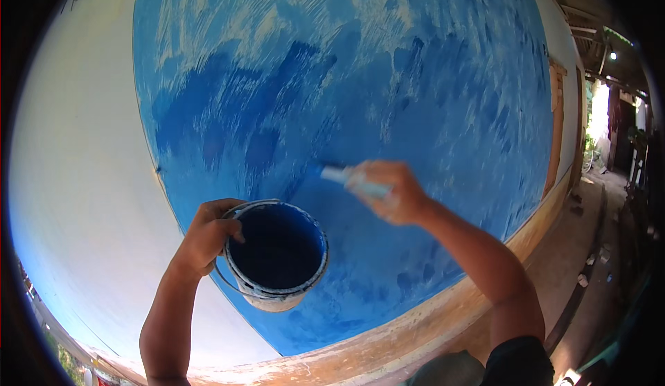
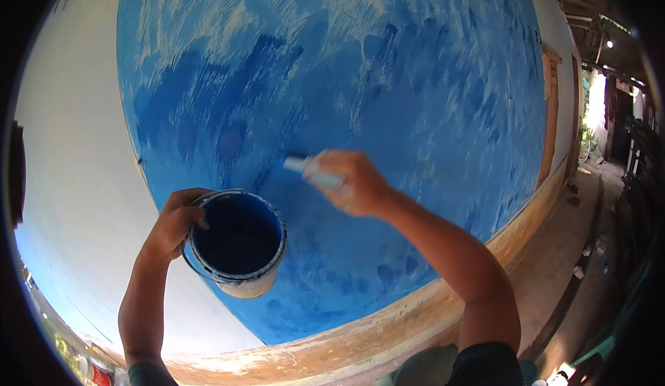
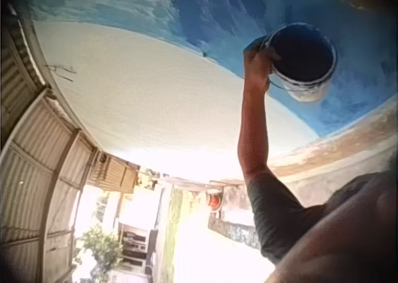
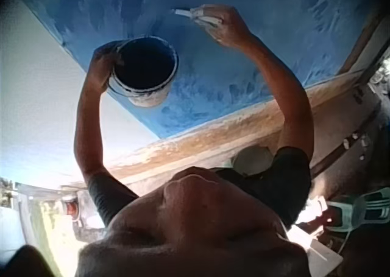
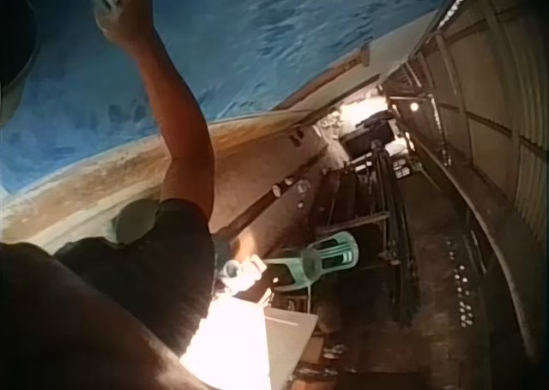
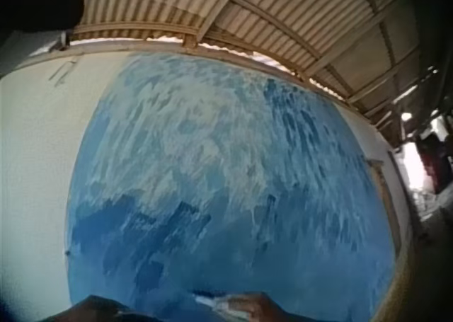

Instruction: The person paints a large blue circular mural on an exterior wall using a paintbrush and a bucket of blue paint.

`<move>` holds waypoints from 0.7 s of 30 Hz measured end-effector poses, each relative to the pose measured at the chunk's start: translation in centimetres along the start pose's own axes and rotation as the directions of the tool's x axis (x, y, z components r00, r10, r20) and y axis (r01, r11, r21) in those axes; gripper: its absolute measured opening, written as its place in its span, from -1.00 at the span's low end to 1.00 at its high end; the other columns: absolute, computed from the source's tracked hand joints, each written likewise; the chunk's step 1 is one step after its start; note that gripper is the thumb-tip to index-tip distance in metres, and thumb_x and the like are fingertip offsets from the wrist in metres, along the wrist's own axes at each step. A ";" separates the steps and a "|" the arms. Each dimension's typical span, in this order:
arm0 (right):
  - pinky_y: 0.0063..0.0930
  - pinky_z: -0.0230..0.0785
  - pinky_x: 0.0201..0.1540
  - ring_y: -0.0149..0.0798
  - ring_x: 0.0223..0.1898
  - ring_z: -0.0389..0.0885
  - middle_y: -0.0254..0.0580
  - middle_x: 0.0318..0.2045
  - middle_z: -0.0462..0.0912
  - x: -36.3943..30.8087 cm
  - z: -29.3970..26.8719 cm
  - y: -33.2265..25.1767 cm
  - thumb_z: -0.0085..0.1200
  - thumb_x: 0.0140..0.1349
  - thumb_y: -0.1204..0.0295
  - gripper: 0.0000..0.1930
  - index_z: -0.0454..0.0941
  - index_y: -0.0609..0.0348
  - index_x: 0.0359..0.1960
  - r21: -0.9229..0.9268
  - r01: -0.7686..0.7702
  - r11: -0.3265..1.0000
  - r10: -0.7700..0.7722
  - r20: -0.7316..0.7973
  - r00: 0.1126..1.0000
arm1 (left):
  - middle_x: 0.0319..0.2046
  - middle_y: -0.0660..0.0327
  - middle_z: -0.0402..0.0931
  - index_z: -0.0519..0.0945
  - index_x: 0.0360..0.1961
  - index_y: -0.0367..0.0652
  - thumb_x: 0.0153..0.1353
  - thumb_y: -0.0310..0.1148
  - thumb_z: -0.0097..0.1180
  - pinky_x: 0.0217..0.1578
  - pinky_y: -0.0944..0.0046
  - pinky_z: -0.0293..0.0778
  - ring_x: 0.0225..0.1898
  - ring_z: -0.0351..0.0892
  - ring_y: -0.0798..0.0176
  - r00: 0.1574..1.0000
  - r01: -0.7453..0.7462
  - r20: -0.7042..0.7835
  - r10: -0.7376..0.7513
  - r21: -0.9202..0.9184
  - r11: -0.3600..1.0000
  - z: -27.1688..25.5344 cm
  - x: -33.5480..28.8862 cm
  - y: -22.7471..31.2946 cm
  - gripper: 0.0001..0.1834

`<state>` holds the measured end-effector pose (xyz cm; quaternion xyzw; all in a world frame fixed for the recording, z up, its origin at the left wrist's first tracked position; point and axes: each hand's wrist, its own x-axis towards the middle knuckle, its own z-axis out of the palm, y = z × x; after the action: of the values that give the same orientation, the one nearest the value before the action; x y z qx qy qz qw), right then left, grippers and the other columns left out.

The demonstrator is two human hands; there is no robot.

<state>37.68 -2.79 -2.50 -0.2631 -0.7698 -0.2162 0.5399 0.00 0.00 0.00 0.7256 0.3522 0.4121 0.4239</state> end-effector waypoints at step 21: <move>-0.42 0.60 -0.14 -0.36 -0.16 0.72 -0.20 -0.10 0.77 -0.1 -10.1 5.9 0.29 0.29 0.57 -0.86 0.76 0.17 -0.14 0.122 -0.370 0.921 0.390 -0.312 0.867 | -0.47 0.23 0.58 0.66 -0.01 -0.39 -0.04 -0.67 0.05 -0.61 0.43 0.33 -0.57 0.48 0.44 0.913 -0.042 0.405 0.053 -0.038 0.998 5.6 7.2 3.0 -0.52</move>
<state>48.69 -4.48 0.94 -0.3534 -0.6075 -0.1241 0.7004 8.47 3.23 3.16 0.7975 0.2331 0.2679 0.4877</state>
